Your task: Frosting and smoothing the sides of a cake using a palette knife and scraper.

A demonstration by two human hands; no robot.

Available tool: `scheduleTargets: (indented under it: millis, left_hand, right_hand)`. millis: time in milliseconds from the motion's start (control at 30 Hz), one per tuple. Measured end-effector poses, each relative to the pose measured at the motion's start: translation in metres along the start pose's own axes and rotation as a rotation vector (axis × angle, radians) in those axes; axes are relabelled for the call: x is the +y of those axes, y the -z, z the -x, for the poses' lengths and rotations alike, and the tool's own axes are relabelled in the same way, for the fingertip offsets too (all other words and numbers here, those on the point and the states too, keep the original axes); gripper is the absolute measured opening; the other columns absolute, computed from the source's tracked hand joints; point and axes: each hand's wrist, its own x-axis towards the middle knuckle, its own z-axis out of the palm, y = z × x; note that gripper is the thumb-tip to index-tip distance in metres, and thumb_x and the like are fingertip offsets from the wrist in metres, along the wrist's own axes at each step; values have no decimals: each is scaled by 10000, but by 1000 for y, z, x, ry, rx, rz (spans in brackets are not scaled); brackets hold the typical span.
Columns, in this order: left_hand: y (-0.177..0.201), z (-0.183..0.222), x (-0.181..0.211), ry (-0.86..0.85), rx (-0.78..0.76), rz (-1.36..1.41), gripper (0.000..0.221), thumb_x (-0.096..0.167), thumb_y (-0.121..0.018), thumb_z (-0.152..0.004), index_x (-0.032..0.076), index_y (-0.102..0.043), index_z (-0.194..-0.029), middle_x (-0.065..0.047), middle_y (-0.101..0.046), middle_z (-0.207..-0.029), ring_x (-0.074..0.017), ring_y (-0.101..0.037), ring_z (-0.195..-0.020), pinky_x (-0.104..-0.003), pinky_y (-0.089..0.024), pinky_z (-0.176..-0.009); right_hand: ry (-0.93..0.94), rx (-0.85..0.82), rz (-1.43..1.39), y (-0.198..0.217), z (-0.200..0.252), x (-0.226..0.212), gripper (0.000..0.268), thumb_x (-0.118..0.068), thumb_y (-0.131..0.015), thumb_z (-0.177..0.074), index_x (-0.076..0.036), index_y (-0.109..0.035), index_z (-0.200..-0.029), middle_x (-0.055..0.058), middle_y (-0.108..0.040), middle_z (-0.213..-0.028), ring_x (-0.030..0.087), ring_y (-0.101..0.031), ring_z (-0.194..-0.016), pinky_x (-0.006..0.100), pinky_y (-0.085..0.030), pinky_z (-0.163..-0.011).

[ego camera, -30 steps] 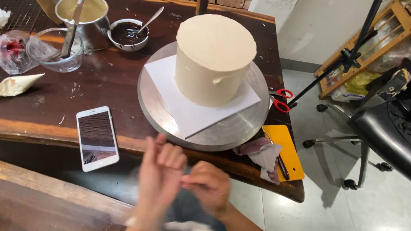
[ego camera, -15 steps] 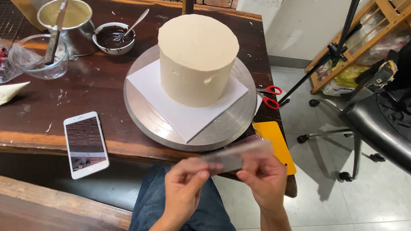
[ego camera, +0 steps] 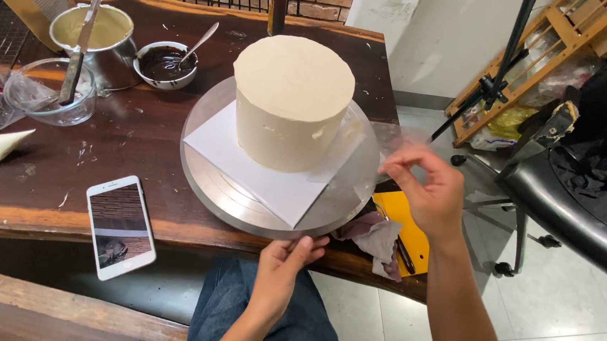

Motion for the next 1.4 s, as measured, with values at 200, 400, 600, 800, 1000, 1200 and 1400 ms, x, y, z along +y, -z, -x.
scheduleTargets:
  millis: [200,400,600,800,1000,1200,1400]
  left_hand:
    - [9,-3,-2,-1,42,20,386,163,-601,-960,-180,-679,-1119,-310,-801,-1024,-296,-761,-903,-361,-622,-873]
    - [22,-3,-4,-32,60,9,380,186,-603,-959,-169,-683,-1069,-327,-803,-960,-315,-776,-871,-369,-627,-847]
    - [28,0,1,-52,57,3,365,172,-585,-974,-167,-691,-1056,-307,-797,-929,-320,-781,-892,-389,-630,-863]
    - [38,1,8,-40,93,-27,379,181,-558,-987,-158,-698,-1083,-299,-803,-924,-310,-772,-858,-389,-617,-860]
    - [60,-3,10,-156,100,-18,336,154,-541,-1002,-134,-679,-1106,-260,-757,-885,-310,-762,-861,-421,-635,-850]
    - [102,-18,22,-284,124,83,205,136,-565,-1021,-40,-657,-973,-150,-679,-864,-239,-688,-818,-371,-607,-798]
    - [103,-19,49,-368,210,202,553,247,-499,-1044,-97,-488,-1477,-165,-686,-1067,-217,-649,-971,-335,-540,-855]
  right_hand:
    - [10,-63,218,-10,-18,-4,52,28,-711,-891,-12,-701,-861,26,-669,-885,142,-556,-871,257,-437,-844]
    - [8,-88,283,-17,-25,3,34,-28,-738,-889,-32,-717,-862,10,-673,-834,140,-529,-808,280,-409,-898]
    - [5,-86,310,-22,-28,5,26,-40,-754,-887,-32,-729,-890,14,-676,-876,144,-544,-850,283,-417,-902]
    - [17,-77,360,-25,-29,6,37,-44,-768,-872,-49,-732,-875,3,-675,-879,148,-546,-861,307,-393,-952]
    - [5,-62,368,-21,-30,10,56,-46,-788,-869,-54,-733,-864,0,-686,-924,146,-554,-897,305,-385,-958]
    - [-12,-59,398,-13,-30,19,63,-82,-792,-860,-58,-739,-885,12,-674,-934,164,-543,-920,310,-396,-936]
    - [-8,-53,388,-10,-31,20,73,-53,-794,-842,-50,-724,-861,17,-676,-924,161,-552,-904,303,-400,-928]
